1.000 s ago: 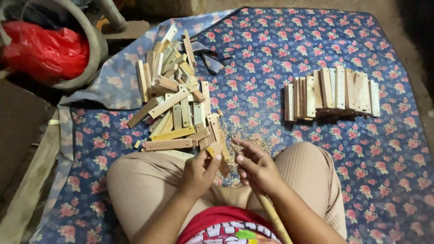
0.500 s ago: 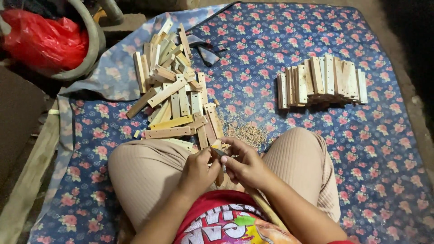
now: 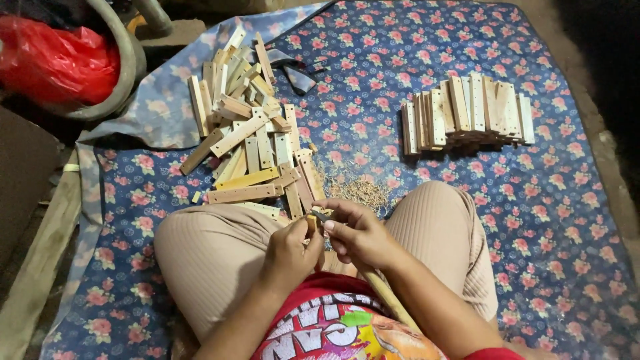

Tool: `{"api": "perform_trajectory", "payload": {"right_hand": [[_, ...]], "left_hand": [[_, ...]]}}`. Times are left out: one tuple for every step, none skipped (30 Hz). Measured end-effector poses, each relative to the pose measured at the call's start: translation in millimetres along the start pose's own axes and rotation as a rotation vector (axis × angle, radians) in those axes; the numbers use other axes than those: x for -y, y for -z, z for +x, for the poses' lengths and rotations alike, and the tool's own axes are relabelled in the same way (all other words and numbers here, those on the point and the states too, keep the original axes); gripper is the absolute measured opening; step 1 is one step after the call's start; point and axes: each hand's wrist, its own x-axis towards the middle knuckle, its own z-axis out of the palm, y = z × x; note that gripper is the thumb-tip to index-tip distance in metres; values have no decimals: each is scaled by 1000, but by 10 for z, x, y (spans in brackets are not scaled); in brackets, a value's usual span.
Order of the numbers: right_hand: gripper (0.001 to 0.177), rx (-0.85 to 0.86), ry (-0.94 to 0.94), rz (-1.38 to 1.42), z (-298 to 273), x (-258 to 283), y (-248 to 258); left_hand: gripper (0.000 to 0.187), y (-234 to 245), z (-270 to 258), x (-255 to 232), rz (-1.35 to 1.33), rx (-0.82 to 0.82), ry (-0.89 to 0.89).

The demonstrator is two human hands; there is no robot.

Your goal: Shaving the edges of small wooden slats using a hand tool to smooth them.

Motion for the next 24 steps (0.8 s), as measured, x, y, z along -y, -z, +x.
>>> {"api": "perform_trajectory", "payload": {"right_hand": [[42,-1,1,1,10,-33,42],[42,-20,-12,17,21,-65,82],[42,-37,-26,33,29,-98,119],[42,-37,-27,33,37,-98,132],[42,-50,-29,16,39,-98,147],[42,-63,-30,0,41,-99,161],[42,-61,-33,-1,97,-34,307],[40,-136,-2,-143,155,33,451],[37,-215,35,-282,223,96,585],[37,-216,37,-280,187,63,651],[39,-232,35,-161,177,64,745],[41,-248,32,-41,166,64,844],[41,-248,35,-45,132,89,695],[45,-146,16,24,96,108,552],[49,-51,-15,102,8,89,395],[49,-60,-26,107,-56,49,301],[49,-1,-23,154,-51,34,198],[49,58,-21,200,-49,21,90],[49,57,-19,201,-41,-11,61],[50,80,-41,202,-33,-44,32],[51,105,-65,203,-22,-79,-1],[51,104,-65,205,-22,-59,-28],[51,114,-76,196,-25,-42,-57],[51,124,-88,187,-27,-29,-88]], "left_hand": [[19,-34,-10,49,0,2,-1],[19,-65,-19,97,-3,2,-8],[20,-95,-36,144,-6,1,-13],[20,-130,-38,180,-6,1,-12],[20,-168,-48,211,-12,-3,-17],[21,-204,-59,244,-18,-6,-21],[21,-192,-79,222,-17,-8,-18],[20,-179,-98,200,-79,20,6],[19,-153,-100,191,-140,53,25],[19,-29,-65,94,-138,55,22],[18,66,-3,-7,-248,98,72],[19,156,57,-109,-358,141,122],[19,102,35,22,-360,139,119],[24,41,10,154,-557,196,273],[35,-8,-65,272,-752,261,443],[35,-84,-115,308,-754,268,456],[34,-145,-104,371,-843,240,495],[33,-201,-93,430,-932,210,533],[33,-225,-110,446,-931,213,532],[32,-247,-127,464,-916,197,501],[33,-266,-147,484,-901,180,473],[33,-246,-131,454,-900,181,474],[35,-223,-126,424,-856,187,441],[37,-200,-123,397,-812,194,409]]}}
